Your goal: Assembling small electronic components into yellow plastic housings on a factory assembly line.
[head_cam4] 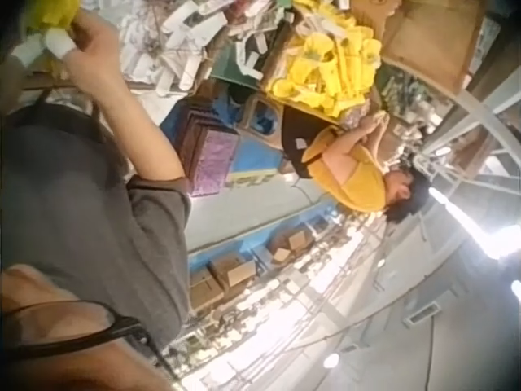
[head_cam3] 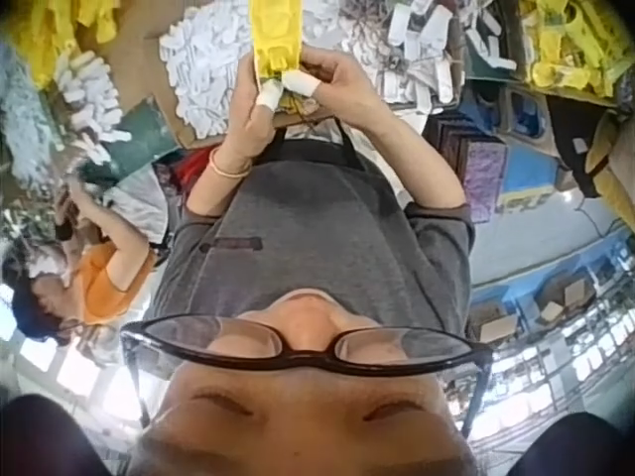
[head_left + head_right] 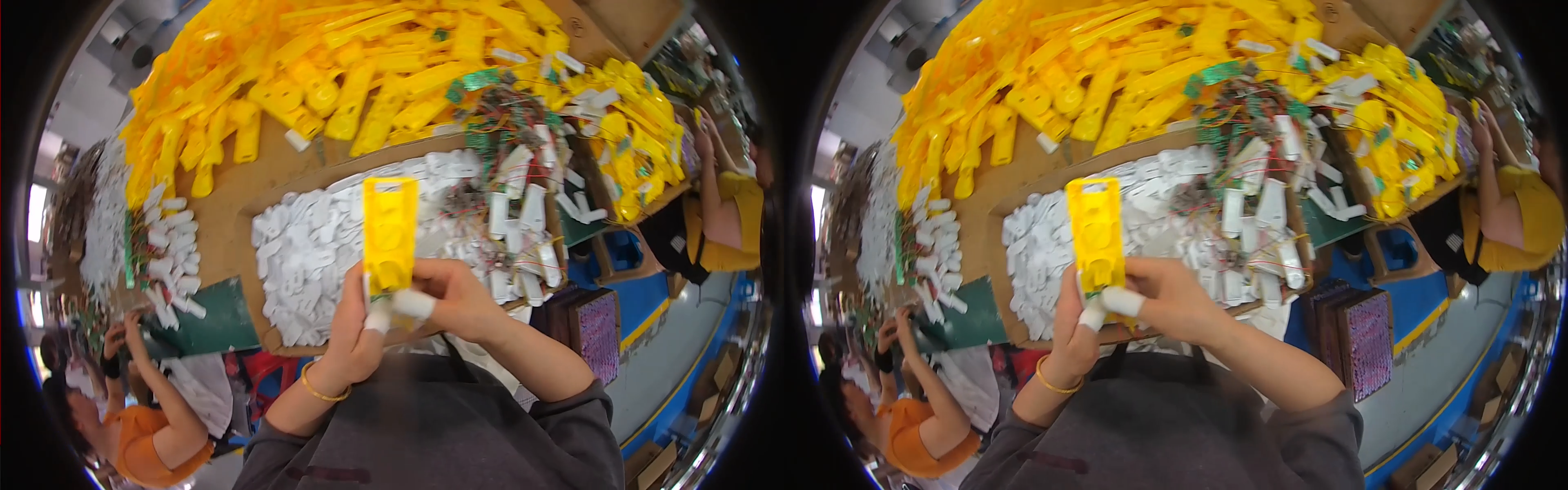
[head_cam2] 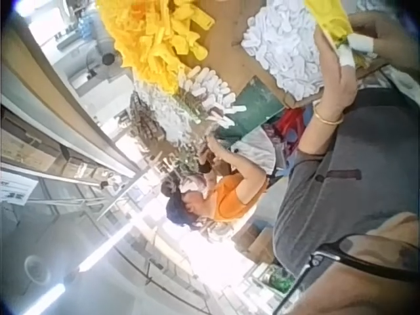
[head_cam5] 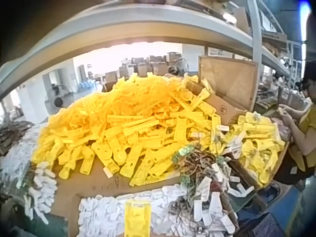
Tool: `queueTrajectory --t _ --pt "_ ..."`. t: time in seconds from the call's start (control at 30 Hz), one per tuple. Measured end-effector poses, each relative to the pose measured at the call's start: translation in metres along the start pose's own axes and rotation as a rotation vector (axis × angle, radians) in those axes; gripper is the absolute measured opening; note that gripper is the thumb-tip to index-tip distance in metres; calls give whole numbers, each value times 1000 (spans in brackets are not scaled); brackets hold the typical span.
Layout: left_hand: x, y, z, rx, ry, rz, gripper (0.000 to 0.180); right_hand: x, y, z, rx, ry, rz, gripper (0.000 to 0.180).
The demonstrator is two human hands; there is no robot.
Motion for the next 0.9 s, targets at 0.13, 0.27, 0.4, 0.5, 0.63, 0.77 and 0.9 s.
queueTrajectory --t 0.13,0.27,0.4,0.5,0.63,0.77,0.9 --pt "-6 6 -1 -4 -226 -13 42 -10 -8 1 -16 81 138 29" --pt "-10 7 -10 -87 -342 -31 40 -26 -13 0 -13 -38 331 29" --pt "-9 -2 -7 27 -588 -147 45 -30 -16 8 -27 -37 233 30" --pt "-9 -11 -6 14 -627 -150 48 -20 -12 11 -109 -37 128 31" --pt "3 -6 5 -95 -418 -59 48 -19 -26 2 -115 -70 164 30" --pt "6 -9 10 -158 -205 -152 44 -5 -26 2 6 -102 80 30" --pt "-10 -18 10 14 763 252 43 7 -17 1 180 -93 177 39"
Point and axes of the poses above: each hand's wrist, its own y-axis away from the middle knuckle, its own z-axis out of the back of the hand, x = y × z, the point moved 4 cm from there along -y, towards the middle knuckle, and after that the axes turned 9 degrees about y, right-handed, at the moved point
